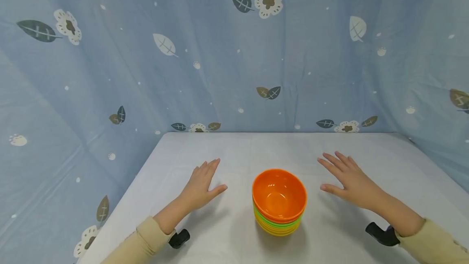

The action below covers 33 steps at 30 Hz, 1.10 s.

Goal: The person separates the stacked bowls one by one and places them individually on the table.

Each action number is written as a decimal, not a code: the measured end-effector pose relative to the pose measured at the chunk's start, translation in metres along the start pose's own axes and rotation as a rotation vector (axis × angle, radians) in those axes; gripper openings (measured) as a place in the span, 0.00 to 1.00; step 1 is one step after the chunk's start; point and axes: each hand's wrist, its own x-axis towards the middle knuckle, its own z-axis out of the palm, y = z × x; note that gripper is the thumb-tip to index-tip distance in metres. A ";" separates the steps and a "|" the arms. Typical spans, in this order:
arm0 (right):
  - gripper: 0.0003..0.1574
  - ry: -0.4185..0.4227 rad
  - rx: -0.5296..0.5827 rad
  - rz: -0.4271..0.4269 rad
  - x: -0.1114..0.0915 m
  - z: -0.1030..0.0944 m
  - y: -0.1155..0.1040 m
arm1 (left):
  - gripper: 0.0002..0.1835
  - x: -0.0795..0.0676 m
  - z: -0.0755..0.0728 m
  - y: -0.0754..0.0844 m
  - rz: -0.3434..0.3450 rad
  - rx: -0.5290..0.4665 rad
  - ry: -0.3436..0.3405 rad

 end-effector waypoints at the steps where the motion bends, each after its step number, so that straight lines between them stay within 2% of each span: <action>1: 0.45 0.005 0.006 -0.008 -0.001 0.000 -0.002 | 0.43 -0.001 0.000 0.004 0.007 -0.010 -0.005; 12: 0.46 0.094 0.107 -0.080 -0.006 0.002 -0.015 | 0.42 -0.011 0.002 0.040 0.110 -0.155 -0.046; 24: 0.47 0.050 0.303 -0.070 -0.002 0.005 -0.034 | 0.43 -0.014 0.012 0.062 0.132 -0.268 -0.153; 33: 0.47 0.011 0.407 -0.094 0.000 0.011 -0.043 | 0.45 -0.010 0.018 0.069 0.127 -0.326 -0.211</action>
